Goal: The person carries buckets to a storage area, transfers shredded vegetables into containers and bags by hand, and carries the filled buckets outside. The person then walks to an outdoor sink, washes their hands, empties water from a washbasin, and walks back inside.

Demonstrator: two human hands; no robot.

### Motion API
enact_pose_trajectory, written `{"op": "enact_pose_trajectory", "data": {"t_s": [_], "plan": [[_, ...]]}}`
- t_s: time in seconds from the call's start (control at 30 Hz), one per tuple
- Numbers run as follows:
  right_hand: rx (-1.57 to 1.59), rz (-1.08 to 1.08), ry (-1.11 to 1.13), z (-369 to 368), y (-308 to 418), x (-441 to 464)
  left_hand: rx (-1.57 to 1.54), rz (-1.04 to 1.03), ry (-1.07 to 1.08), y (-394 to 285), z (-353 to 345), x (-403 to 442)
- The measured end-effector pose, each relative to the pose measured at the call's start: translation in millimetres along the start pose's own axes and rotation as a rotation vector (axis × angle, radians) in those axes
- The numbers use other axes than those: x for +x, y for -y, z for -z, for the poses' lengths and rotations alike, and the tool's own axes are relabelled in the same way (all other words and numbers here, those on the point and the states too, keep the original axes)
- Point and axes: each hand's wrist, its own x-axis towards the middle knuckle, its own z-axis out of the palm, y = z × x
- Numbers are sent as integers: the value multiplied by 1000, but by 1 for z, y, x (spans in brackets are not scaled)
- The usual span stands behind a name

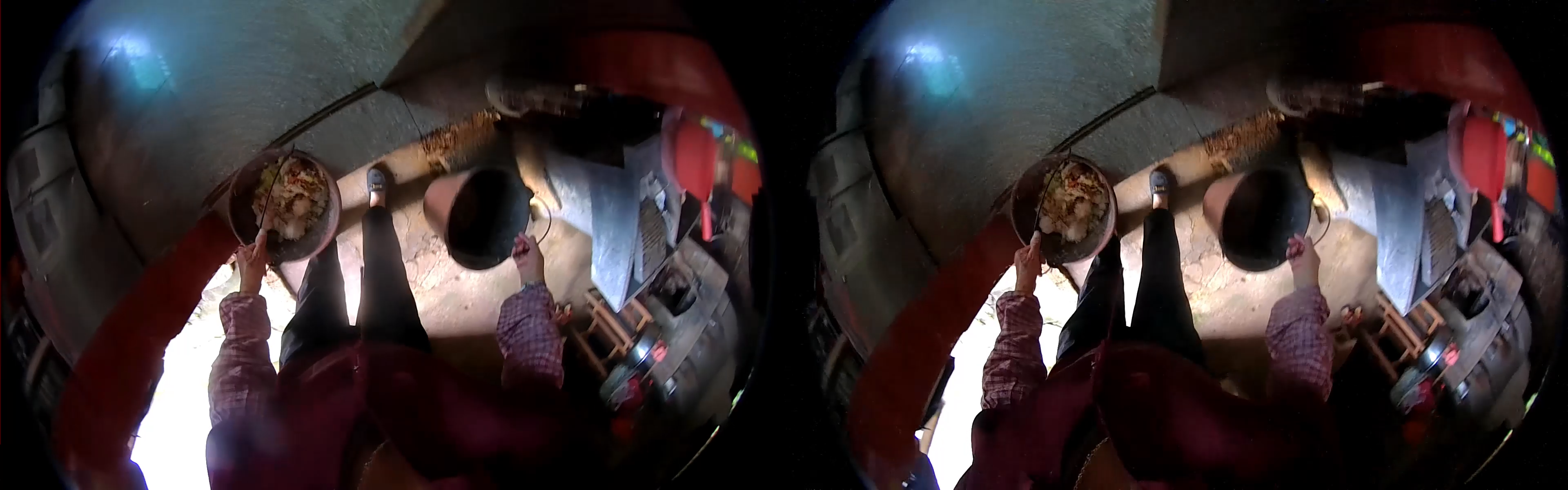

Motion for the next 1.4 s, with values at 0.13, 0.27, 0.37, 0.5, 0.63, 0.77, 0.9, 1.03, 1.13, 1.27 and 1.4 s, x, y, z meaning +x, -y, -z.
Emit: {"op": "enact_pose_trajectory", "data": {"t_s": [0.13,0.27,0.37,0.5,0.63,0.77,0.9,1.03,1.13,1.27,1.4], "plan": [[-151,-15,28,-20,31,-25,-72,143,-192,32,33,-21],[-320,-27,105,-41,53,-23,-329,293,-291,54,48,-43],[-352,-121,254,-66,61,-14,-562,305,-364,72,35,-44],[-475,-46,379,-110,53,-5,-882,351,-528,74,28,-44],[-853,-16,401,-141,140,-17,-1129,430,-634,59,33,-68],[-1116,37,533,-144,160,54,-1107,569,-712,126,8,-75],[-1188,192,539,-181,143,30,-1269,732,-752,190,0,-86],[-1351,259,523,-254,114,-28,-1316,753,-776,269,-48,-95],[-1497,307,591,-307,102,-54,-1601,792,-840,267,-85,-116],[-1704,364,691,-376,71,-78,-1766,699,-1016,267,-120,-154],[-1986,534,879,-437,50,-85,-1638,781,-832,284,-216,-180]]}}
